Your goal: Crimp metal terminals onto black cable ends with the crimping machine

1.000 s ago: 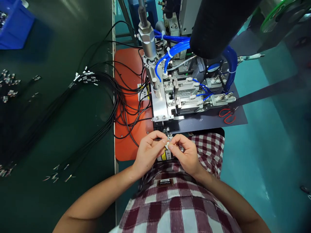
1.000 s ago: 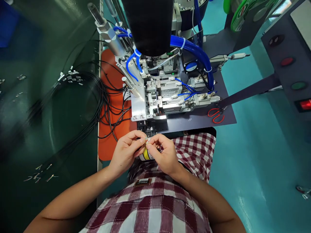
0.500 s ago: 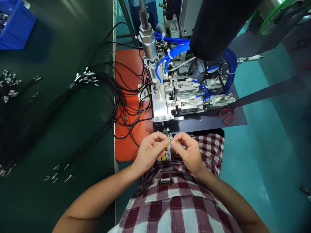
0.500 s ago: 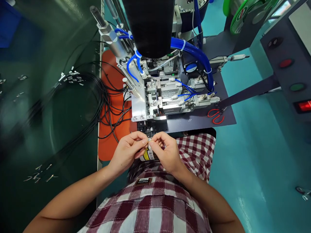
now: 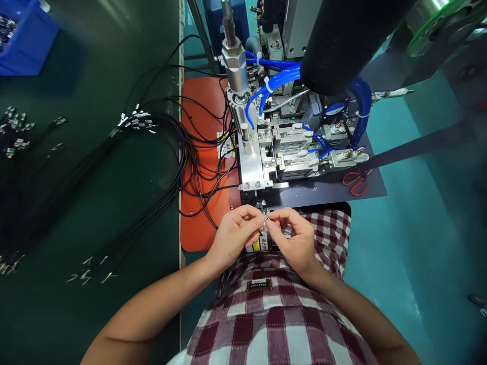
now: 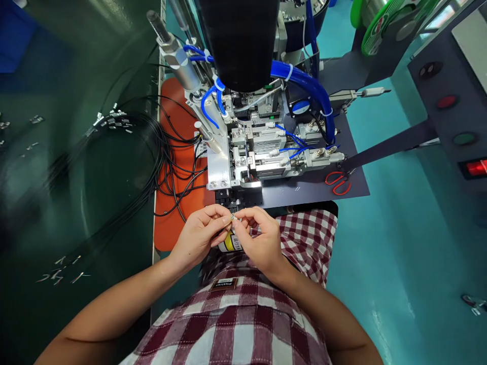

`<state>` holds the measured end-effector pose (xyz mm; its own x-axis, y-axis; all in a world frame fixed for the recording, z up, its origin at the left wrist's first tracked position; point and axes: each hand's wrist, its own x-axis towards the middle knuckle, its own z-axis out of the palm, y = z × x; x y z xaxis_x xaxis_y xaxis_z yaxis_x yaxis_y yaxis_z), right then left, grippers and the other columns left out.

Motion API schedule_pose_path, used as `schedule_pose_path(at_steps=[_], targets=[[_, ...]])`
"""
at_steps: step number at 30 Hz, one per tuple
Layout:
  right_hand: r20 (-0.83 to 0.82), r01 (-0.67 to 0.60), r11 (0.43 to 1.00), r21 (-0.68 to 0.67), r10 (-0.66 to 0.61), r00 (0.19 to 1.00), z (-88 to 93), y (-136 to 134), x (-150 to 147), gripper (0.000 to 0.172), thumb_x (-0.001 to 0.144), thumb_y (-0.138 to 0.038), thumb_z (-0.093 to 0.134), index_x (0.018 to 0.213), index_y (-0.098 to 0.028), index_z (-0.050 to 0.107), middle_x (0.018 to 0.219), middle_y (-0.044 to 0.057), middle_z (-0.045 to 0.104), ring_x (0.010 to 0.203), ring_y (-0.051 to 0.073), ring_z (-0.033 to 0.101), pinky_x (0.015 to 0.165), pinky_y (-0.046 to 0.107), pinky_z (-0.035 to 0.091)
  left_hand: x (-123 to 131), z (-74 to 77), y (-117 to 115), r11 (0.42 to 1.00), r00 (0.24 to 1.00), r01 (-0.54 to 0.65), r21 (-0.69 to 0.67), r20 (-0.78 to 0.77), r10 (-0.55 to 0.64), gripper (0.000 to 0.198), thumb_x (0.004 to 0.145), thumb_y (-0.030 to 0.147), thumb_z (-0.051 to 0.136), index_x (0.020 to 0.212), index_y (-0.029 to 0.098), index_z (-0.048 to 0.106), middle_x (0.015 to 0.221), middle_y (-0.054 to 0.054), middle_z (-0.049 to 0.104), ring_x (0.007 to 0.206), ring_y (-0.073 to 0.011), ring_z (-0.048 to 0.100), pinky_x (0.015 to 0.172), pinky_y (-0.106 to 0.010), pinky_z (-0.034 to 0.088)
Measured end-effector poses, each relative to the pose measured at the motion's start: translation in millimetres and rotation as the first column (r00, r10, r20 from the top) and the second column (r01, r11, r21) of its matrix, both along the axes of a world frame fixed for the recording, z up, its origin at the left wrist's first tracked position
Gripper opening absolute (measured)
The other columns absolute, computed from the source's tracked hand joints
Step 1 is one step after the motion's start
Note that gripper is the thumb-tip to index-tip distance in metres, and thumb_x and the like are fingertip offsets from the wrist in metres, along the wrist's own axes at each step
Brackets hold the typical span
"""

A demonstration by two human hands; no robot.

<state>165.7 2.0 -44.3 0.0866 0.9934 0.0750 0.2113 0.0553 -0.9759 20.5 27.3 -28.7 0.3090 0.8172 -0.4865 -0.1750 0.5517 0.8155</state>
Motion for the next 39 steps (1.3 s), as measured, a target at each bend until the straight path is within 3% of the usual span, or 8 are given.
schedule_pose_path(at_steps=[14, 20, 24, 27, 36, 39], targets=[[0.022, 0.030, 0.996, 0.081, -0.032, 0.999, -3.1, -0.9, -1.1, 0.010, 0.082, -0.012, 0.064, 0.083, -0.022, 0.063, 0.072, -0.001, 0.058, 0.062, 0.013, 0.051, 0.058, 0.028, 0.044, 1.2, 3.8, 1.4, 1.000, 1.000, -0.020, -0.023, -0.001, 0.020, 0.021, 0.081, 0.032, 0.066, 0.076, 0.014, 0.057, 0.063, 0.004, 0.054, 0.038, -0.0010, 0.036, 0.043, -0.019, 0.021], [-0.099, 0.020, 0.997, -0.081, -0.028, 0.995, -2.9, 2.2, -0.6, 0.002, 0.082, -0.020, 0.065, 0.080, -0.021, 0.064, 0.071, 0.000, 0.060, 0.062, 0.013, 0.053, 0.058, 0.027, 0.046, 0.9, 1.1, 0.3, 1.000, 1.000, -0.006, 0.004, -0.025, 0.006, 0.025, 0.081, 0.036, 0.067, 0.078, 0.014, 0.057, 0.060, 0.004, 0.053, 0.039, -0.0017, 0.034, 0.042, -0.019, 0.021], [-0.241, -0.021, 0.970, -0.241, -0.039, 0.970, -3.3, 6.1, -0.3, 0.008, 0.078, -0.025, 0.068, 0.079, -0.019, 0.064, 0.067, -0.001, 0.061, 0.057, 0.012, 0.052, 0.054, 0.025, 0.045, 0.0, -2.5, -1.1, 0.999, 1.000, 0.008, 0.039, -0.029, -0.007, 0.023, 0.083, 0.036, 0.065, 0.079, 0.015, 0.058, 0.058, 0.005, 0.051, 0.040, -0.0021, 0.035, 0.042, -0.018, 0.021], [-0.275, -0.046, 0.958, -0.282, -0.035, 0.961, -1.6, 7.8, -0.1, 0.009, 0.077, -0.026, 0.069, 0.079, -0.018, 0.065, 0.067, -0.001, 0.061, 0.056, 0.011, 0.050, 0.053, 0.024, 0.043, 0.0, -2.8, -1.7, 0.999, 1.000, 0.012, 0.047, -0.030, -0.010, 0.022, 0.085, 0.035, 0.064, 0.080, 0.014, 0.057, 0.057, 0.005, 0.050, 0.040, -0.0019, 0.034, 0.042, -0.018, 0.020], [-0.292, -0.067, 0.960, -0.271, -0.016, 0.956, -1.7, 4.8, -3.8, 0.011, 0.083, -0.027, 0.062, 0.076, -0.019, 0.059, 0.065, -0.002, 0.056, 0.053, 0.010, 0.045, 0.050, 0.024, 0.039, 3.0, -2.5, -4.1, 0.997, 0.999, -0.049, 0.051, -0.012, 0.050, 0.020, 0.085, 0.034, 0.064, 0.083, 0.017, 0.055, 0.048, 0.009, 0.040, 0.039, -0.0025, 0.032, 0.043, -0.018, 0.020], [-0.116, -0.034, 0.993, -0.113, 0.020, 0.993, -3.5, -0.1, -3.0, 0.009, 0.086, -0.023, 0.058, 0.077, -0.020, 0.058, 0.069, 0.000, 0.056, 0.060, 0.013, 0.049, 0.058, 0.028, 0.041, 2.0, -2.1, -5.1, 0.995, 0.999, -0.049, 0.091, -0.019, 0.051, 0.019, 0.085, 0.034, 0.064, 0.085, 0.017, 0.055, 0.051, 0.009, 0.039, 0.040, -0.0027, 0.030, 0.042, -0.018, 0.019]])
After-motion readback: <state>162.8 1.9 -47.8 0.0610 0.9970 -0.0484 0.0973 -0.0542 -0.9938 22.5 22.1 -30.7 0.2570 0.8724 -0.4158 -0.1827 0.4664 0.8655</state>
